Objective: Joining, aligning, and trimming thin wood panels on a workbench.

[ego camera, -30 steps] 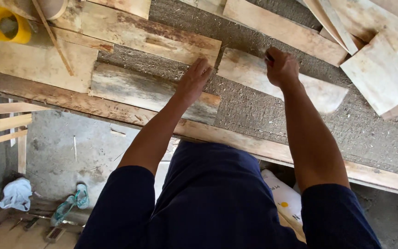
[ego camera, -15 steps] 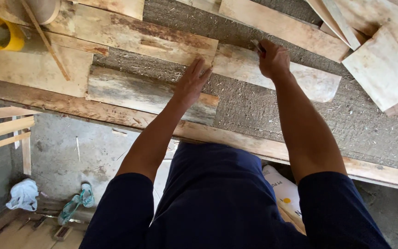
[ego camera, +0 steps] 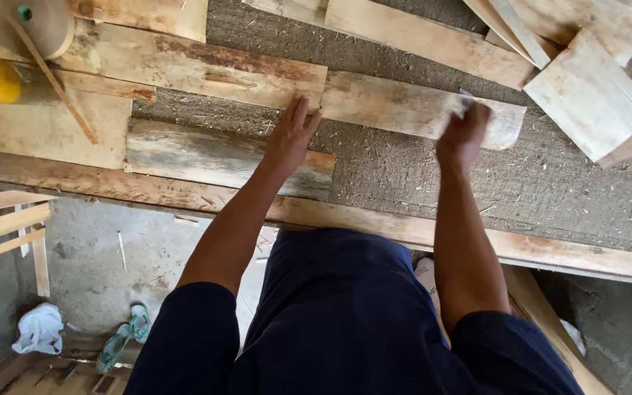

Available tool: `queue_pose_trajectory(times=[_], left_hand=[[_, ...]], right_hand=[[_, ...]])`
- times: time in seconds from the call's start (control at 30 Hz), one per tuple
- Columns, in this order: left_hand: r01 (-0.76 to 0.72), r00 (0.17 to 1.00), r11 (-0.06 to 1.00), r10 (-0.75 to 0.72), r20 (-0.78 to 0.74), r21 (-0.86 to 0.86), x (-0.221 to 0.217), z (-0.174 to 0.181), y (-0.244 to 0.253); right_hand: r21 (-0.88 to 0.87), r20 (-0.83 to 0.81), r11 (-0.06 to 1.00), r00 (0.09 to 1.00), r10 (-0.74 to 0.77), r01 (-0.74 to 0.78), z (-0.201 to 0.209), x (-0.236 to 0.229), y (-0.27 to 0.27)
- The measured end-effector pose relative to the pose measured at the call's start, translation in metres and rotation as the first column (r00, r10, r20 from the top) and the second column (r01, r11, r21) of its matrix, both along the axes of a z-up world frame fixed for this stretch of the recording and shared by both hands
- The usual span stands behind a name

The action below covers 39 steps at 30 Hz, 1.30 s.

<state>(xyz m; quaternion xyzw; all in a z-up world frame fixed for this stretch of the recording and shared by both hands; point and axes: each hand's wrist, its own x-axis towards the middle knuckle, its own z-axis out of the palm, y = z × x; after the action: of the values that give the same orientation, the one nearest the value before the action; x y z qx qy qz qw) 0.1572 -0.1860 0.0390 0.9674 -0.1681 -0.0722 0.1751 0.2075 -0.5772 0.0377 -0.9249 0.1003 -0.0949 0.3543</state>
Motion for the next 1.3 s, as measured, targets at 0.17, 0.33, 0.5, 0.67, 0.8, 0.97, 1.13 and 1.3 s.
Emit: queue_pose_trajectory(times=[0.17,0.33,0.5,0.67,0.8,0.97,1.13,1.3], left_hand=[[0.025,0.999,0.996,-0.029,0.045,0.082,0.002,-0.004,0.000],[0.032,0.999,0.989,-0.029,-0.027,0.146,0.003,0.002,-0.001],[0.027,0.997,0.997,-0.021,-0.077,0.070,0.005,0.014,-0.002],[0.057,0.998,0.997,-0.055,-0.040,0.058,0.004,0.016,-0.002],[0.013,0.991,0.998,-0.004,-0.135,0.060,0.004,0.031,-0.007],[0.045,0.999,0.993,-0.043,-0.024,0.111,0.003,0.020,-0.004],[0.023,0.994,0.994,-0.012,-0.105,0.109,0.006,0.041,-0.012],[0.001,0.994,0.990,0.014,-0.108,0.141,0.002,0.025,-0.006]], right_hand=[[-0.001,0.008,0.871,0.871,-0.491,0.491,-0.019,-0.042,-0.090],[0.039,-0.272,0.685,0.668,-0.693,0.727,-0.035,-0.057,-0.138],[0.005,-0.153,0.822,0.813,-0.562,0.569,-0.060,-0.063,-0.149],[0.081,-0.115,0.816,0.819,-0.562,0.572,-0.093,-0.062,-0.164],[0.266,-0.071,0.777,0.816,-0.574,0.570,-0.112,-0.055,-0.175],[0.180,-0.102,0.798,0.818,-0.566,0.575,-0.101,-0.059,-0.174],[0.146,-0.186,0.819,0.828,-0.529,0.555,-0.074,-0.059,-0.164],[0.132,-0.153,0.822,0.831,-0.535,0.554,-0.090,-0.059,-0.170]])
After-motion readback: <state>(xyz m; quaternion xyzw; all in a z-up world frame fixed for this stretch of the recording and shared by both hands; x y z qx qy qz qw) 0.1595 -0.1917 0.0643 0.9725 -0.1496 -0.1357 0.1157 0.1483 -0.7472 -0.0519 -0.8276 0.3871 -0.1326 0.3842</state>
